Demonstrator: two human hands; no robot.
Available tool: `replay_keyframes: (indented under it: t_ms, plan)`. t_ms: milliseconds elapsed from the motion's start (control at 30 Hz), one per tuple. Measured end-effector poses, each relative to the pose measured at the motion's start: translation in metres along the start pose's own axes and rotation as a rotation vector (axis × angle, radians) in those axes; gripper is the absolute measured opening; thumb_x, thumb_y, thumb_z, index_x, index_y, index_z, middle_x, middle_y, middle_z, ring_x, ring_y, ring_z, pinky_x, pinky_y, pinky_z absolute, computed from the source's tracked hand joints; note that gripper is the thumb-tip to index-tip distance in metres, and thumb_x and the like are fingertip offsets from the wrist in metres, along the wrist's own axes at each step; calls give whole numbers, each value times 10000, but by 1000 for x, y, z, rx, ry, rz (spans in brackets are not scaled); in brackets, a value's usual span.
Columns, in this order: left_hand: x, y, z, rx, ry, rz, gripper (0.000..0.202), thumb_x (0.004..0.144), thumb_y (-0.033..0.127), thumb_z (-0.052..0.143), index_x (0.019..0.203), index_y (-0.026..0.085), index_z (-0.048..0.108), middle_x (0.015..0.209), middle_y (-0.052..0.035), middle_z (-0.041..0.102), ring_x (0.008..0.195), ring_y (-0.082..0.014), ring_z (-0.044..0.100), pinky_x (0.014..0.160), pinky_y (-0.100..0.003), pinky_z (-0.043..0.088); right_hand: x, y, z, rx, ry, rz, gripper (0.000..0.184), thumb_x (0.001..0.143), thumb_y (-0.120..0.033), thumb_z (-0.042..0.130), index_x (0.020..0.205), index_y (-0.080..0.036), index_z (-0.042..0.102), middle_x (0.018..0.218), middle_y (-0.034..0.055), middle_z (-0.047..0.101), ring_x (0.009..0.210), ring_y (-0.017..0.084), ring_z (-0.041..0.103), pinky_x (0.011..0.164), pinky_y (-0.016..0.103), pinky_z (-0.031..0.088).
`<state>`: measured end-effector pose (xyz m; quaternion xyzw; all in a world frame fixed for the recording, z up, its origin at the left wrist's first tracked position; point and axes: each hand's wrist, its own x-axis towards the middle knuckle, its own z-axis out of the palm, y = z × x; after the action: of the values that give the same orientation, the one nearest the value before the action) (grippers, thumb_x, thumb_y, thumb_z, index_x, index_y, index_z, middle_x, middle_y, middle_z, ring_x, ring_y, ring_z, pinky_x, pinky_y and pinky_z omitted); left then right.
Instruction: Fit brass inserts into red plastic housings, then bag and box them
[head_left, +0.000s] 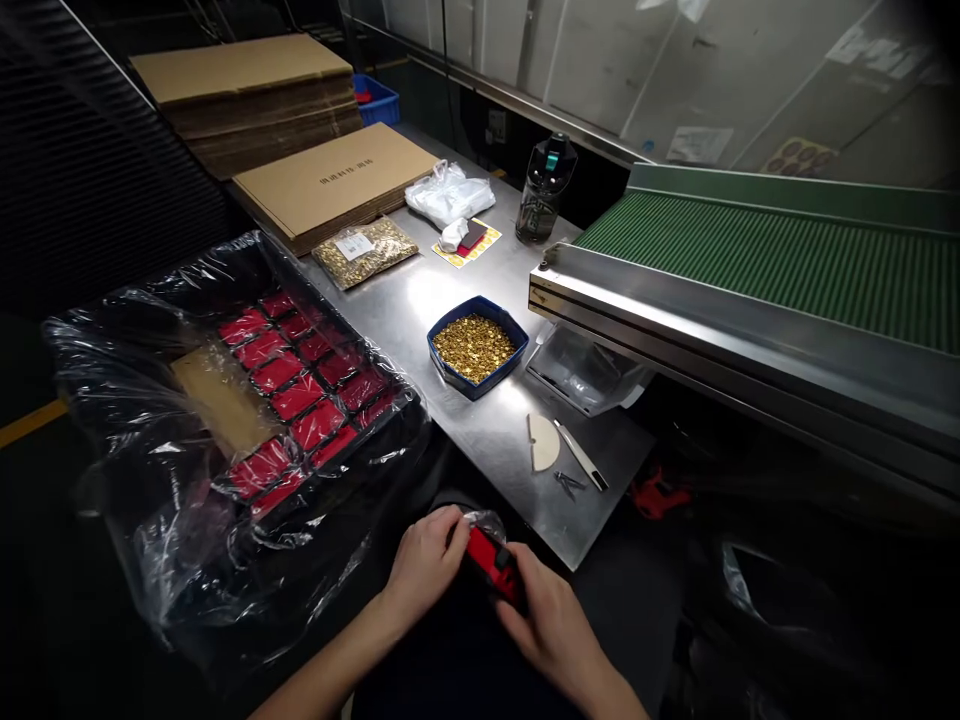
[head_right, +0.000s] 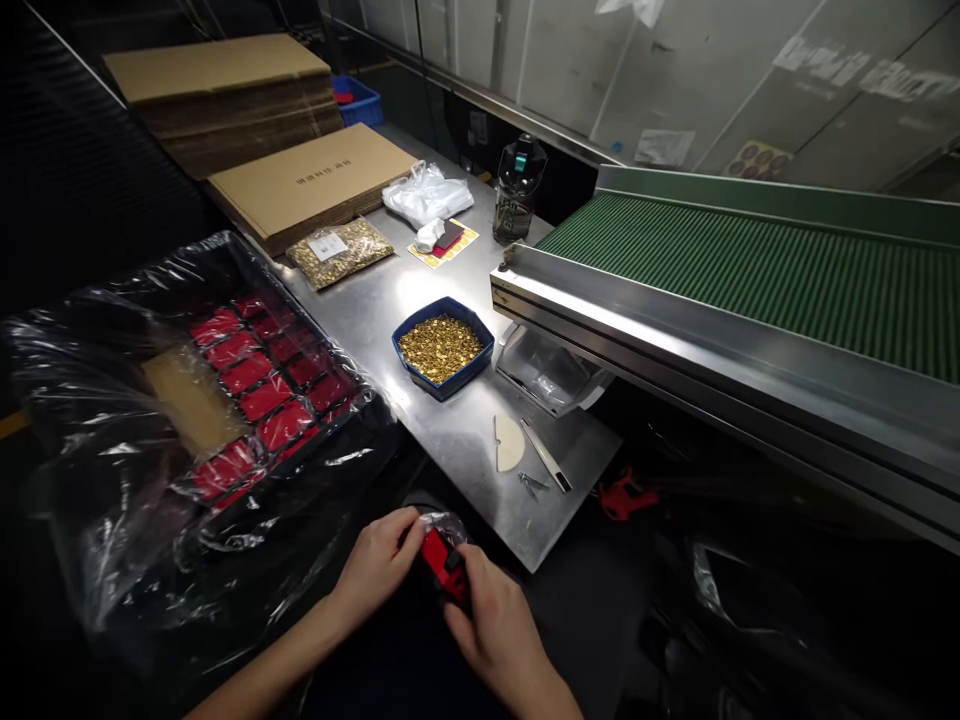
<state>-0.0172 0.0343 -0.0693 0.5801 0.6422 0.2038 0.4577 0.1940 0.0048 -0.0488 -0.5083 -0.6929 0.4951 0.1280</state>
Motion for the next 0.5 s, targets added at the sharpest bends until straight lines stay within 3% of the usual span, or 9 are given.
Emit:
replay_keyframes:
  t_ms: [100,200,300,433,500]
  plan:
    - [3,18,0,96,-10,131,336,1029,322,359,745,212,500,746,-15,555,664,-173,517,651,-308,345,11,-14,-7,23,4,72,404,804,-171,596,1199,-241,542,1049,44,689,922,240,667,790,321,468]
    - [0,39,3,149,-106,337,282,996,303,414,769,209,552,787,-41,590,719,-194,543,674,-321,380,18,-22,-11,89,103,147,234,835,-214,562,1067,-226,532,857,13,671,756,224,651,684,297,423]
    - [-8,55,5,183,-145,466,243,992,275,426,873,194,622,887,-82,630,836,-226,572,754,-345,435,20,-21,-11,215,203,212,154,861,-238,533,1013,-232,506,796,-5,660,726,205,638,682,289,429]
    - [-10,63,-1,148,-96,499,228,1010,248,447,1045,208,669,1149,-125,619,1102,-263,559,957,-404,470,22,-10,-11,502,231,269,231,834,-316,624,1019,-229,519,930,23,699,858,203,668,771,300,500]
    - [-6,61,-9,115,-163,523,187,984,285,543,1094,248,690,1399,-120,533,1347,-326,434,1140,-516,362,24,-5,-14,672,159,266,359,780,-373,708,1059,-217,544,972,35,713,902,211,685,813,312,524]
